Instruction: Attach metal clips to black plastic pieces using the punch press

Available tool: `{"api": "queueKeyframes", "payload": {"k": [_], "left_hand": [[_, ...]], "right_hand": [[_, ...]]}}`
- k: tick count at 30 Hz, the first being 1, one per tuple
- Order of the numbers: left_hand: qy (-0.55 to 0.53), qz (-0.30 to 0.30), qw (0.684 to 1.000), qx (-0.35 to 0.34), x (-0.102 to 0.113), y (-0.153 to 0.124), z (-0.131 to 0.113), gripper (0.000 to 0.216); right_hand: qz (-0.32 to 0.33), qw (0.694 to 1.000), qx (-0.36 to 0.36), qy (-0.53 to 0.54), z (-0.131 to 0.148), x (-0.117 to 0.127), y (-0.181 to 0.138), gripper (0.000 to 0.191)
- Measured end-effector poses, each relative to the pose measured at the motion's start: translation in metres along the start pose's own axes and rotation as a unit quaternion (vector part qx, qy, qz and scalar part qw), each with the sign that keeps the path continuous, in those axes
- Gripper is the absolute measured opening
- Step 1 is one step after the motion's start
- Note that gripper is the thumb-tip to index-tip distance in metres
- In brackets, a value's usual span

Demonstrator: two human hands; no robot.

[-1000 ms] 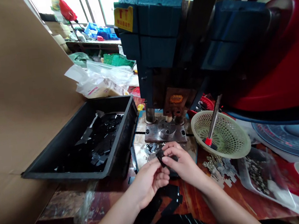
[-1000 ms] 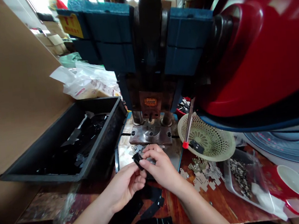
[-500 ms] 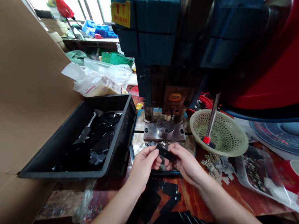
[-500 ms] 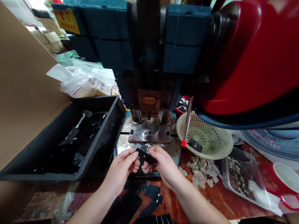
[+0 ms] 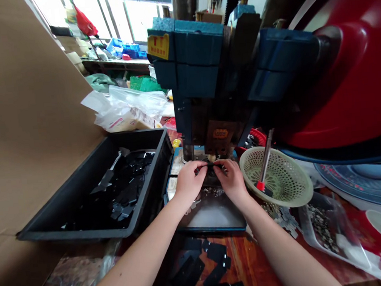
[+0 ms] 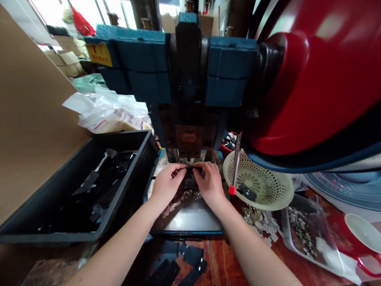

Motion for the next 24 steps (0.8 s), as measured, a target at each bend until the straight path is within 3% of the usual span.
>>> {"api": "queueKeyframes", "payload": {"k": [5,10,18,20,22,24], "left_hand": [[0.032,-0.009,0.999,-0.028,-0.002,0.017,0.010,0.015],[0.033,0.014,0.999,-0.022,-0.009,0.023,0.020,0.019],[0.037,-0.002,0.999,-0.030,-0.005,0.018,0.013,0.024],[0.040,-0.013,0.998,-0.036,0.007,0.007,0.008,0.025],[0.046,-0.010,0.998,-0.051,0.020,-0.010,0.004,0.021],[0.073,-0.010,0.993,-0.089,0.034,-0.030,0.001,0.016]], "right_hand": [[0.000,0.997,-0.046,0.063,-0.019,-0.015,0.012,0.013],[0.019,0.990,-0.093,0.100,-0.030,-0.023,0.011,0.024],[0.018,0.987,-0.110,0.114,-0.025,-0.020,0.009,0.028],[-0.012,0.993,-0.080,0.089,-0.015,-0.004,-0.003,0.029],[-0.021,0.999,-0.005,0.026,-0.001,0.016,-0.022,0.020],[0.056,0.994,0.082,-0.055,0.012,0.026,-0.048,0.015]]}}
Point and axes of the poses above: each hand's wrist, its own y-axis towards the middle knuckle, its own x-axis out of the back of the hand, z = x × y, the point moved 6 cm from there along y, towards the middle knuckle, and after that the axes turned 2 degrees about -z, right-handed, at the moved point
